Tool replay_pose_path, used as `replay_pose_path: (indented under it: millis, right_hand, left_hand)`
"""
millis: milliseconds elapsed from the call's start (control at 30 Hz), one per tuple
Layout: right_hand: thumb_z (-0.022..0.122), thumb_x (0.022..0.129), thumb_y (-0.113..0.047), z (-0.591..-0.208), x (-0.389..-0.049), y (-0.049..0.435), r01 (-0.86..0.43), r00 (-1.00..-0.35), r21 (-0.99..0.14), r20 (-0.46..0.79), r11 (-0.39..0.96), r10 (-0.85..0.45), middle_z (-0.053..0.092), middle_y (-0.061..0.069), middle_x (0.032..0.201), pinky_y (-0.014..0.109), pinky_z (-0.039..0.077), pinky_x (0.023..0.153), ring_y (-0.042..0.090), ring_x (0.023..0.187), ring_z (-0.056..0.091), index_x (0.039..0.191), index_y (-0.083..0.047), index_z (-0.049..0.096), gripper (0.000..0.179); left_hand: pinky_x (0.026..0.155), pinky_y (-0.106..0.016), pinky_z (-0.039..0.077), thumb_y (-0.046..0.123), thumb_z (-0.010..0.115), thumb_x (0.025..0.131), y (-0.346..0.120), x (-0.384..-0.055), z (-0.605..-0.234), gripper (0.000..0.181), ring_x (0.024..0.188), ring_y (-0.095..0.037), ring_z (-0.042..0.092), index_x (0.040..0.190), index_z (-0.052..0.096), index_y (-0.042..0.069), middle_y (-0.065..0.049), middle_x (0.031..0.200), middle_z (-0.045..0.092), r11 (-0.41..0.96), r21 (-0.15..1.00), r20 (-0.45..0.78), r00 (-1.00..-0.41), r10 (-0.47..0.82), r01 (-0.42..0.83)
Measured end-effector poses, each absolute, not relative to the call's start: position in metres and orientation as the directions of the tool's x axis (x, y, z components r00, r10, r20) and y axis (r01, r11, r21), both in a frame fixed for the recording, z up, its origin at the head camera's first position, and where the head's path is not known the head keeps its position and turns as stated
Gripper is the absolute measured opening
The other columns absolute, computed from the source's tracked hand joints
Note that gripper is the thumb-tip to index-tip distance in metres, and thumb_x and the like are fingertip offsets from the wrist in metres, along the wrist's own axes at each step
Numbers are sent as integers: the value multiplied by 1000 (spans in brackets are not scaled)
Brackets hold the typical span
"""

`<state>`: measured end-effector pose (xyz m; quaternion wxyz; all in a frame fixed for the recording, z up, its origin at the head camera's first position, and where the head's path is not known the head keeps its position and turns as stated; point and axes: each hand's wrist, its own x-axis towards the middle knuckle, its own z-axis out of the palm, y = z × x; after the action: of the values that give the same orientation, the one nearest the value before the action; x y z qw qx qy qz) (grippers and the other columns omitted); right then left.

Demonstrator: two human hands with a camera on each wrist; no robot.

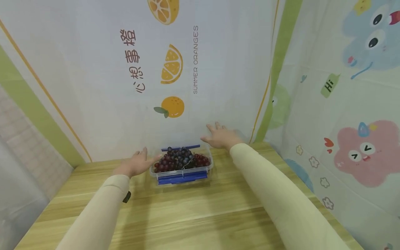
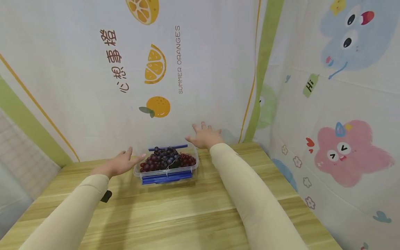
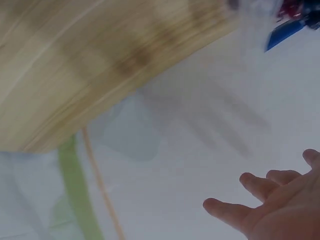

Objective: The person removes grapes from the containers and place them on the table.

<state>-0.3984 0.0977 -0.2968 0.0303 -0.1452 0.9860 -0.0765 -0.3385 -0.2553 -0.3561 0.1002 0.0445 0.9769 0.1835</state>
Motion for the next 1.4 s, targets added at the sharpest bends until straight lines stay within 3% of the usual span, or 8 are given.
replay_pose_path:
  millis: [200,433,600,967,1200,1400]
  right_hand:
    - [38,104,-76,-303,-389,59,-348,-932,-141,-57,927,-358,7,13,181,79,18,126,43,166,19,173,-31,15,86]
    - [46,102,-77,-321,-382,25,-425,-901,-49,-72,904,-428,22,11,179,62,38,126,40,158,39,172,-31,22,88]
    - [55,99,-75,-334,-378,14,-433,-893,-52,-110,900,-436,39,10,173,58,40,126,34,158,42,170,-26,32,88]
    - [64,96,-72,-350,-374,2,-418,-903,-7,-105,908,-416,56,5,161,55,38,128,26,147,57,166,-18,40,91]
    - [77,91,-63,-353,-365,-5,-320,-934,-192,-101,928,-343,56,13,160,51,50,119,33,146,57,163,-9,44,95]
    - [82,93,-43,-356,-362,-12,-260,-955,-255,-76,931,-287,55,17,159,52,52,116,35,146,55,158,-6,49,82]
  left_hand:
    - [117,-89,5,92,28,94,-244,-336,-372,128,161,-56,9,167,-3,-9,-34,174,11,933,356,-179,-975,129,58]
    - [115,-90,13,95,32,92,-240,-337,-394,132,160,-58,14,167,-9,-6,-35,174,6,933,358,-162,-980,113,48]
    - [114,-91,11,97,34,89,-236,-336,-399,136,159,-59,17,168,-10,-5,-37,173,10,938,346,-156,-983,91,32]
    - [113,-92,12,100,37,84,-229,-335,-399,142,156,-60,27,168,-7,-6,-37,172,15,943,332,-125,-990,61,16]
    - [114,-88,23,99,39,85,-230,-335,-399,142,155,-59,30,168,-9,-5,-36,173,14,937,349,-135,-989,60,9]
    - [119,-76,34,98,42,85,-230,-334,-399,143,156,-58,28,167,-10,-6,-37,173,12,919,393,-142,-987,79,17]
